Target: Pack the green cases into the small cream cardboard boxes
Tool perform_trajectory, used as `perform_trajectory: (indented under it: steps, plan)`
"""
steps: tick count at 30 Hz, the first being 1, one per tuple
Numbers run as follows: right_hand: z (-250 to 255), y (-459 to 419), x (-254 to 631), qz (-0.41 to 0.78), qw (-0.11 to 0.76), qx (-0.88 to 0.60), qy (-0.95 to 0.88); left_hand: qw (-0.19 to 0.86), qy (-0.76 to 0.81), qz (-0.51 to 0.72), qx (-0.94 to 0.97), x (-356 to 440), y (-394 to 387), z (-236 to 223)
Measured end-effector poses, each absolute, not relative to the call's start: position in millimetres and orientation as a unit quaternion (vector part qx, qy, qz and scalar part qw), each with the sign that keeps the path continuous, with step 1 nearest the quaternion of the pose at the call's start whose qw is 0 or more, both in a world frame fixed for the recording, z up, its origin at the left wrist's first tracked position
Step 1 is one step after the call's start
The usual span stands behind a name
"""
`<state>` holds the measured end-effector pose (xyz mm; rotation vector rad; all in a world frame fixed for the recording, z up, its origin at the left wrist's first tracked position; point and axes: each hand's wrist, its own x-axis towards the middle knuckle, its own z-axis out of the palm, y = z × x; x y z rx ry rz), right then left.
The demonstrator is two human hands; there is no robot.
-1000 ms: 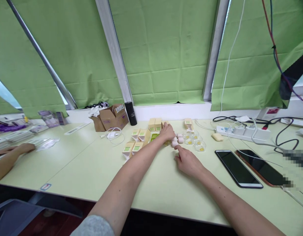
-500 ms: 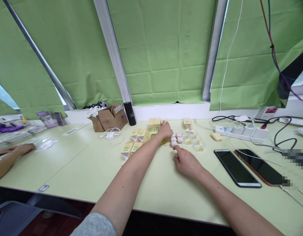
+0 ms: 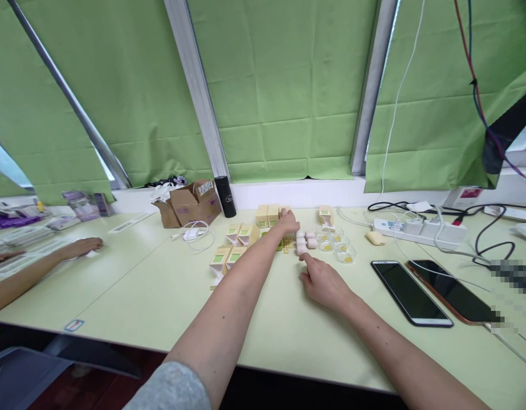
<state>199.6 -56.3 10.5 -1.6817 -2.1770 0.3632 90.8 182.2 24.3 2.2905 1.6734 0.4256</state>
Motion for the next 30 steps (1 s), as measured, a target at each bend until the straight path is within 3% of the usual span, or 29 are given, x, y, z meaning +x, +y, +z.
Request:
perform_trajectory:
  steps: [30]
  plan:
    - [17.0, -60.2, 196.9, 0.128, 0.158, -0.601, -0.773, 0.151, 0.568, 0.148, 0.796, 95.3, 178.8, 23.5]
